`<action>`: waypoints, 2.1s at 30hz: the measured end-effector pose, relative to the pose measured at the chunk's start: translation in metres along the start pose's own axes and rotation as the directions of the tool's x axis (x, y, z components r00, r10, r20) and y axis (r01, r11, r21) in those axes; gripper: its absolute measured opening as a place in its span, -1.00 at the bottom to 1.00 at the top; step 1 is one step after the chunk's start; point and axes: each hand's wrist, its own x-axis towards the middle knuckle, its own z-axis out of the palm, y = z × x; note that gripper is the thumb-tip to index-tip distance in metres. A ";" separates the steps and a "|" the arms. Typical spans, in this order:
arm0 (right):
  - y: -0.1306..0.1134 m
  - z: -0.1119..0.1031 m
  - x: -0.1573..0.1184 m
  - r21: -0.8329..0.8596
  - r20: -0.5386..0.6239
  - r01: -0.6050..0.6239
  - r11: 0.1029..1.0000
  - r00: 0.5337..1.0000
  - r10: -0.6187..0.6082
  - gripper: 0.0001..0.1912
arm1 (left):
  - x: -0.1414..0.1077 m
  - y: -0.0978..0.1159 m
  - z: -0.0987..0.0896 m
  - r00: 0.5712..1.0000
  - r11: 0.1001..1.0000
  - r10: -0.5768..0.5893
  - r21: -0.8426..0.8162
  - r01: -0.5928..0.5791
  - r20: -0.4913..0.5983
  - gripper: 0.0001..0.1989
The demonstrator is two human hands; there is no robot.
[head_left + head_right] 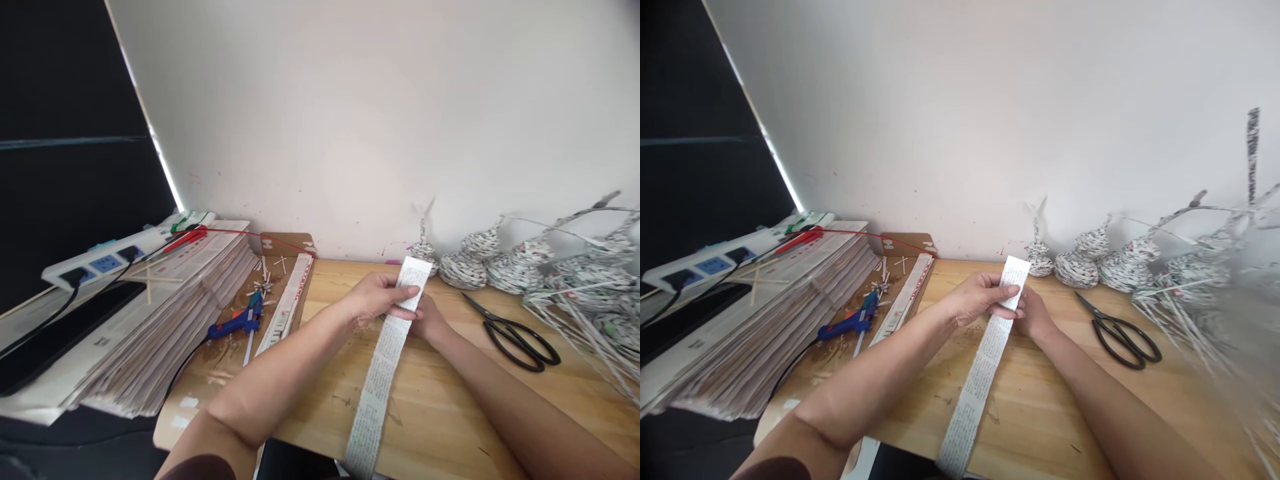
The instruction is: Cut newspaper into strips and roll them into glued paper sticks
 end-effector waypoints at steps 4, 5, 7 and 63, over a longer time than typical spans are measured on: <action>-0.003 -0.001 -0.002 0.008 0.021 -0.024 1.000 1.000 0.023 -0.94 | 0.012 -0.016 -0.014 0.999 0.999 -0.024 -0.021 0.024 -0.035 -0.53; -0.002 -0.002 -0.003 0.008 0.017 -0.030 1.000 0.999 0.030 -0.96 | 0.015 -0.020 -0.017 0.999 0.999 -0.026 -0.022 0.025 -0.041 -0.53; -0.001 -0.002 -0.005 0.007 0.002 -0.033 0.999 0.999 0.033 -0.95 | 0.019 -0.029 -0.022 0.999 0.999 -0.023 -0.029 0.021 -0.048 -0.55; -0.005 -0.015 -0.010 0.138 -0.143 -0.204 0.969 0.964 0.224 -0.58 | 0.025 -0.064 -0.035 0.991 0.997 -0.072 -0.007 0.071 -0.112 -0.63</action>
